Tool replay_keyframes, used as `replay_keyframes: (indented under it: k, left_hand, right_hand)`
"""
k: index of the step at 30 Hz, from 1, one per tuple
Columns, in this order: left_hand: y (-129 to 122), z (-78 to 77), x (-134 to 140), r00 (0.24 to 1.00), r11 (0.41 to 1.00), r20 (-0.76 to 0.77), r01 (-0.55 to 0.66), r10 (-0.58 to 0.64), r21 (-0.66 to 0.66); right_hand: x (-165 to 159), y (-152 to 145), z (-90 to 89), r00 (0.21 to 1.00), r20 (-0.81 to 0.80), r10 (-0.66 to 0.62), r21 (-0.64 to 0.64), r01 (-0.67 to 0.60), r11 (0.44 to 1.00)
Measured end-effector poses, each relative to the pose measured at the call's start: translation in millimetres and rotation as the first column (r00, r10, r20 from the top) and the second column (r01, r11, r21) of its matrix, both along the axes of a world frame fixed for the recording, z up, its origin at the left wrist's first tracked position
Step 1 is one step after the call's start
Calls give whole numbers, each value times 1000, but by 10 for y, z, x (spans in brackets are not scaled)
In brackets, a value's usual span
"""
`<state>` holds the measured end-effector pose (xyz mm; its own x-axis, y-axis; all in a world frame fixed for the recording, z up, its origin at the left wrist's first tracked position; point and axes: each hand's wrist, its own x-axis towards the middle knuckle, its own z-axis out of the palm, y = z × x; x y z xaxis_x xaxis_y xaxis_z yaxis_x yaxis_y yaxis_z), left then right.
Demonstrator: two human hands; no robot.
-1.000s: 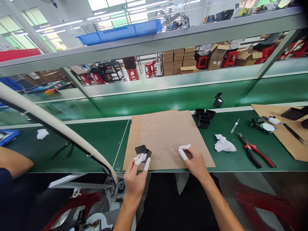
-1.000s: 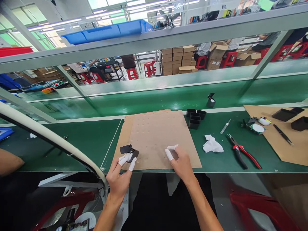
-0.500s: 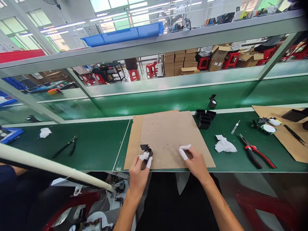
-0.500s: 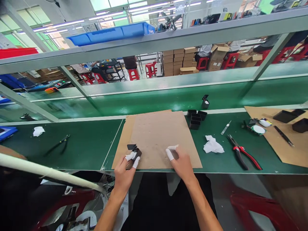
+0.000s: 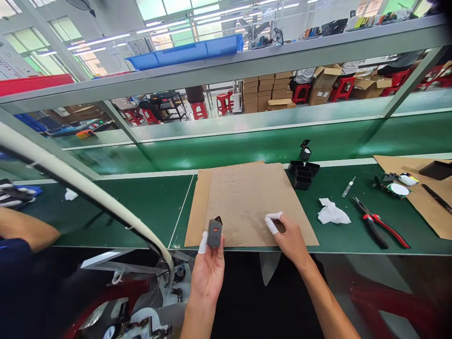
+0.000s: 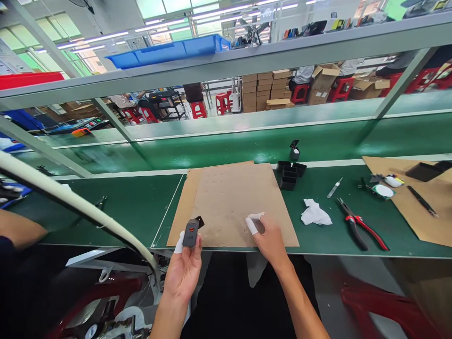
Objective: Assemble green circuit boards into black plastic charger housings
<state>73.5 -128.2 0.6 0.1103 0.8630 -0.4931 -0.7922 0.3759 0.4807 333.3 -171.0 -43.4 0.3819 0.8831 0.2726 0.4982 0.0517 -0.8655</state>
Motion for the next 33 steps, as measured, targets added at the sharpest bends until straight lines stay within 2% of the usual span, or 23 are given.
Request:
replay_keyframes:
  k: [3, 5, 7, 8, 9, 11, 13, 14, 17, 20, 24, 26, 28, 33]
  left_hand:
    - [-47, 133, 57, 997, 984, 56, -47, 57, -173]
    - [-58, 153, 86, 997, 981, 64, -31, 43, -190]
    - [-54, 112, 123, 1000, 994, -23, -4, 1, -110]
    - [-44, 72, 153, 988, 1000, -152, 9, -10, -5]
    - [-28, 21, 194, 947, 991, -322, 34, 9, 128]
    - [23, -99, 311, 769, 921, -622, 123, 146, 369]
    - [92, -227, 467, 599, 852, -750, 203, 282, 482]
    - [124, -289, 550, 554, 838, -773, 224, 310, 497]
    - [178, -441, 776, 467, 801, -823, 327, 324, 501]
    - [162, -516, 897, 425, 728, -857, 483, 291, 487]
    - [171, -470, 847, 430, 589, -875, 656, 222, 472]
    - [234, -419, 748, 424, 555, -878, 686, 221, 471]
    - [326, -390, 630, 404, 568, -880, 674, 251, 472]
    - [492, -465, 428, 331, 676, -875, 556, 353, 483]
  right_hand:
    - [0, -1, -4, 1000, 0, 1, -2, -1, 1000]
    - [0, 1, -9, 1000, 2, -1, 0, 1, 1000]
    - [2, 4, -15, 1000, 5, -2, 6, 2, 1000]
    - [2, 4, -18, 1000, 7, -2, 9, 2, 1000]
    - [2, 2, -20, 1000, 10, -2, 13, 2, 1000]
    - [-1, -11, -19, 1000, 18, 1, 21, -1, 1000]
    - [-12, -34, -6, 998, 42, 47, 43, -48, 998]
    - [-21, -48, 5, 994, 66, 89, 56, -92, 994]
    - [-55, -76, 47, 964, 155, 216, 64, -228, 972]
    - [-82, -64, 66, 956, 180, 234, 26, -242, 970]
    - [-84, -15, 12, 977, 113, 181, 31, -186, 982]
    - [-78, 0, -33, 983, 116, 143, 72, -152, 986]
    - [-75, 1, -76, 980, 164, 108, 127, -130, 983]
    - [-103, -5, -162, 951, 309, 21, 224, -95, 970]
